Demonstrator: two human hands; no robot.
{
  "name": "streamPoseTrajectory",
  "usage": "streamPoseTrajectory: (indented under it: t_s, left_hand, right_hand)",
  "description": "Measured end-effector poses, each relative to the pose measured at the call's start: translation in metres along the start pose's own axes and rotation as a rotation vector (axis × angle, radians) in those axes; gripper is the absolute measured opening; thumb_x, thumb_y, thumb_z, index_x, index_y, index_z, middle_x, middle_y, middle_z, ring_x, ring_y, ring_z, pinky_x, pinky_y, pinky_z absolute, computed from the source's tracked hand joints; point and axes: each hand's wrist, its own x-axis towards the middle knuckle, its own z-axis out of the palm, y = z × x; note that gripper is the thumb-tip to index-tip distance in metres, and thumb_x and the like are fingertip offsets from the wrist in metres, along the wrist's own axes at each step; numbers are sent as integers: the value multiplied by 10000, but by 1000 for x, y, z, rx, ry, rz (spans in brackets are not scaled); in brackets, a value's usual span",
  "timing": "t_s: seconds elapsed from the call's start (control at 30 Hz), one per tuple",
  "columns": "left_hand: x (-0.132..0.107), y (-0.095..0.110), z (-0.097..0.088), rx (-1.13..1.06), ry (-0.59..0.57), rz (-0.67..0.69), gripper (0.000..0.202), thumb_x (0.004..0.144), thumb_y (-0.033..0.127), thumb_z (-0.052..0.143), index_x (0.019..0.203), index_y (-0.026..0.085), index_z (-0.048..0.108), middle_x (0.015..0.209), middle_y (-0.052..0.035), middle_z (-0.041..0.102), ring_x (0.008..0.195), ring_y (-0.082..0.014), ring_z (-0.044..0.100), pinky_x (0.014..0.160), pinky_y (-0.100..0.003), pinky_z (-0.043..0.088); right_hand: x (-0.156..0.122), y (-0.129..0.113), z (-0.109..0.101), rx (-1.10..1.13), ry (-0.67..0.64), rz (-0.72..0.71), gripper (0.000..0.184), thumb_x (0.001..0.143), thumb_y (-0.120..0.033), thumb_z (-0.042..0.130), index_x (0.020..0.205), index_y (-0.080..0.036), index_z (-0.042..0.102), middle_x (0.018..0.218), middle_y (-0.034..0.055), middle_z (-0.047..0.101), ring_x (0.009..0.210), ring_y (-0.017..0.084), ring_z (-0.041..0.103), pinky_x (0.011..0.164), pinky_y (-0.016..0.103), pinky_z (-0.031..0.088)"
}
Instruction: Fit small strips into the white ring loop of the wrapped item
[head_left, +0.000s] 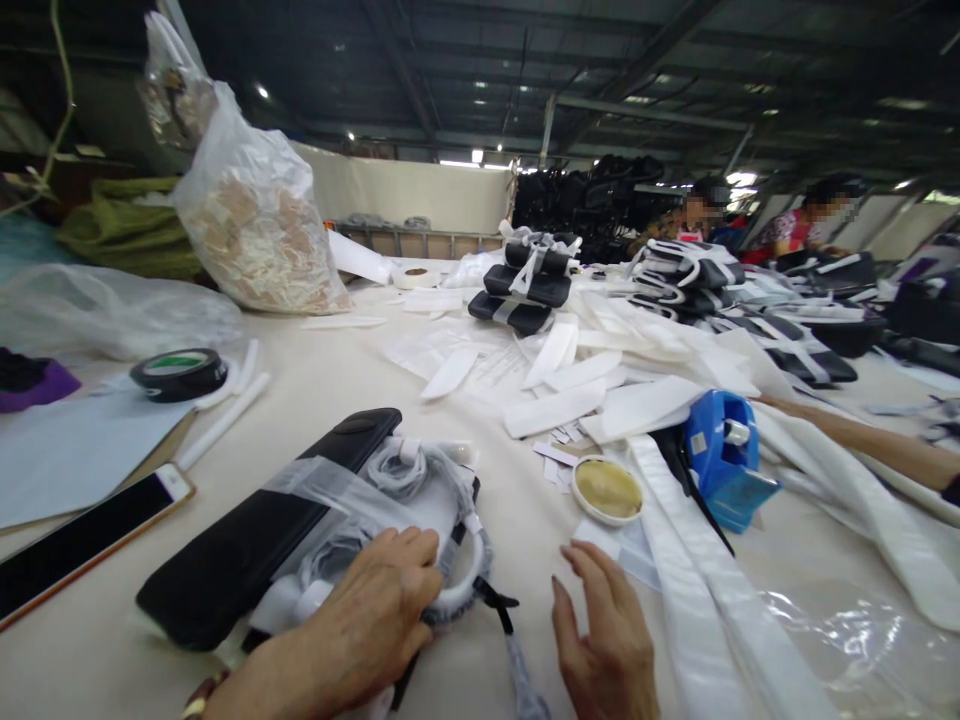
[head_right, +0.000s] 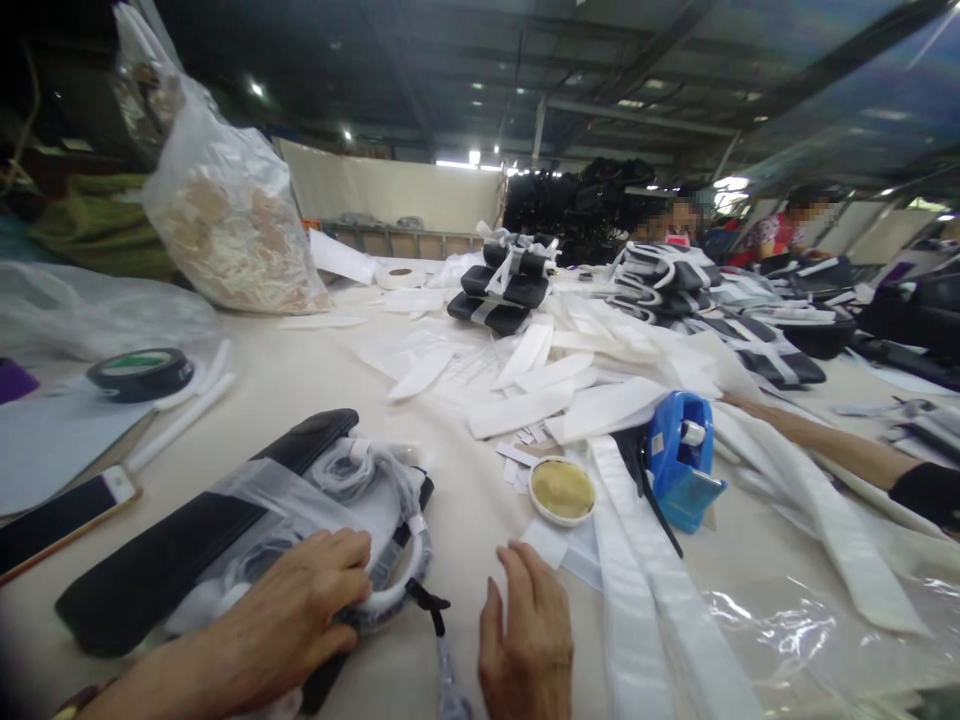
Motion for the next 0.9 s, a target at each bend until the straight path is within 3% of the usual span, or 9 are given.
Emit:
streamPoseTrajectory:
  t_s: [0.13,0.23,0.43,0.6,0.73,0.8,0.9]
  left_hand:
    - [0,1,0,-8,7,-18,117,672,52,545,703,164,553,938,-39,538,908,-211,482,813,-375,373]
    - [2,2,0,-21,4,-22,106,670,58,535,696,160,545,937,-41,540,917,-209,478,810,-369,365]
    - [3,1,6,-53,51,-25,117,632,52,525,668,162,507,913,-26,535,888,-191,471,804,-358,360]
    - [2,0,9,-75,71,-32,127,607,47,514,650,161,478,897,-17,530,883,-190,468,808,-361,359]
    - [3,2,9,-88,64,-46,114,620,63,509,656,161,463,927,-20,531,890,-193,468,808,-364,360]
    - [4,2,9,-88,57,-56,121,611,66,509,663,161,456,937,-20,533,895,-196,470,802,-363,361]
    - [7,2,7,-92,23,-62,134,598,71,519,663,157,439,957,-16,534,913,-193,473,812,-356,359]
  right_hand:
    - [12,44,-7,-149,-33,30,283,922,-319,388,1021,-116,560,973,138,617,882,227,590,701,345,509]
    - [24,61,0,-217,-41,12,344,939,-349,346,1018,-106,577,978,135,625,902,236,576,724,357,479]
    - [45,86,20,-578,-69,-21,460,954,-343,261,898,-109,653,1072,176,629,1023,323,523,818,453,381]
    - [60,87,18,-443,20,3,421,964,-352,290,867,-162,653,913,93,663,867,243,549,751,358,350]
    - [72,78,27,-415,-89,-30,430,951,-367,351,630,-188,574,651,46,593,673,202,517,680,330,323]
    - [76,72,37,-433,-154,-36,378,918,-363,449,604,-185,560,647,46,583,676,207,512,687,334,319]
    - [81,63,53,-450,-255,-53,169,827,-292,611,722,-160,633,824,75,639,818,244,533,787,365,318]
